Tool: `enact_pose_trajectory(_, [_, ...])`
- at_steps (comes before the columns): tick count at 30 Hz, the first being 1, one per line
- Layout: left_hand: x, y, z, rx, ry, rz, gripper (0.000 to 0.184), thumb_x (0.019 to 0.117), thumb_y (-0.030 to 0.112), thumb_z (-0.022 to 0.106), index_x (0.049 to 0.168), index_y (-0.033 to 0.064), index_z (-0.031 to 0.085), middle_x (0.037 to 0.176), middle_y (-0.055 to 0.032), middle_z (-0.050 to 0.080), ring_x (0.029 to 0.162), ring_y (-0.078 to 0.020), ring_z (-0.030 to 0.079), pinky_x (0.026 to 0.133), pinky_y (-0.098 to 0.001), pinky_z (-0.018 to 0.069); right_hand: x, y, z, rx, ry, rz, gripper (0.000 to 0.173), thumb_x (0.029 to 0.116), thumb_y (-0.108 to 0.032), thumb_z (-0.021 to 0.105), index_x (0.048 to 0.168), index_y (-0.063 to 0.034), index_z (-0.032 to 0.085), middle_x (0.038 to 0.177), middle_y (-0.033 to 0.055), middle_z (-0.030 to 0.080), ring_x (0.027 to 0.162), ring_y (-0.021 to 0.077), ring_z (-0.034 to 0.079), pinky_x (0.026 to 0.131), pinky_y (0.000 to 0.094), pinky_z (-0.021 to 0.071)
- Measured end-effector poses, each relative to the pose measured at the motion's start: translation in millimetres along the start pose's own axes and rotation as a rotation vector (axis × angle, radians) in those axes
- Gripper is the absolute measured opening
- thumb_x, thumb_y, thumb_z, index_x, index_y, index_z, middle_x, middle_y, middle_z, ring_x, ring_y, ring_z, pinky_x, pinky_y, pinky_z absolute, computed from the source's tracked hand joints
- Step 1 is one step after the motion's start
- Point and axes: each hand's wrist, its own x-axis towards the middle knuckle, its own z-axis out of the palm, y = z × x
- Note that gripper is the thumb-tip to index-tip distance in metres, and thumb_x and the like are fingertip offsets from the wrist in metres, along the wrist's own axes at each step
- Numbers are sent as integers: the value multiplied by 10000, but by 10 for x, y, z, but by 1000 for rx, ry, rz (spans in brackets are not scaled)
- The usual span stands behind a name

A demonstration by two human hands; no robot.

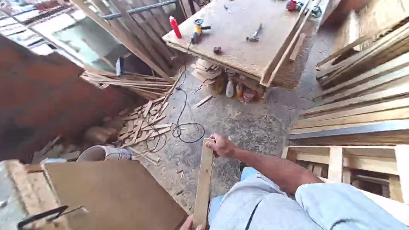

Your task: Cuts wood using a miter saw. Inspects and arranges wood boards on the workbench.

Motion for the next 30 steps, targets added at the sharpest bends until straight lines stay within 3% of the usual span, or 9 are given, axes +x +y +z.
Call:
enact_pose_trajectory(6, [1640,1230,809,252,-309,-95,398,926,311,727,1198,27,667,936,-81,777,838,-221,764,837,-477,638,-497,405,-2710,106,717,18,382,1046,-314,542,1298,-31,594,1036,133,703,798,208,707,692,409,615])
enact_pose_trajectory(10, [2654,2074,1471,383,-394,-87,310,911,327,720,1086,73,697,840,-50,766,741,-206,760,739,-459,659,-757,630,-3882,96,992,51,405,1059,-343,508,1305,-36,602,1011,123,703,781,199,706,692,414,619])
enact_pose_trajectory(13, [3435,2627,1908,473,-458,13,416,825,441,762,1058,102,700,782,-20,746,690,-179,737,698,-444,642,-791,710,-4650,132,1125,-9,405,1088,-319,444,1312,-14,586,947,120,695,692,192,693,615,398,618])
enact_pose_trajectory(17, [4491,3290,2425,457,-440,198,747,629,743,800,1049,130,722,773,21,721,681,-118,694,657,-413,608,-574,827,-5716,297,1149,-138,538,1127,-403,210,1250,8,534,721,59,677,556,181,657,523,359,591])
enact_pose_trajectory(19, [4854,3646,2700,371,-386,256,882,567,832,788,1089,124,714,795,24,730,692,-102,699,654,-382,616,-476,826,-6219,260,1138,53,514,1129,-388,273,1273,12,560,746,69,684,584,182,671,551,350,599])
enact_pose_trajectory(21, [5129,4111,2992,356,-293,292,952,545,827,793,1158,107,685,810,22,730,692,-90,700,649,-369,620,-331,798,-6780,85,1069,253,405,1093,-340,447,1265,-6,598,861,89,701,683,193,694,640,382,614])
enact_pose_trajectory(24, [5435,4785,3334,500,-159,263,918,610,737,799,1232,82,638,811,-20,710,692,-139,691,651,-435,604,45,876,-7592,-147,964,393,414,1026,-372,566,1271,-42,616,996,114,710,825,225,713,772,445,609])
enact_pose_trajectory(27, [5857,5361,3752,667,-26,160,751,747,582,809,1266,70,627,864,-123,716,779,-294,711,728,-590,574,648,961,-8463,-276,881,452,503,1011,-399,588,1365,-42,574,1163,164,692,1076,299,680,951,514,546])
enact_pose_trajectory(30, [6398,5837,4236,838,119,131,693,802,598,769,1242,77,647,948,-183,727,898,-385,718,786,-657,555,1380,1154,-9327,-375,838,499,674,971,-435,629,1497,-48,459,1419,229,563,1262,367,603,1035,549,513])
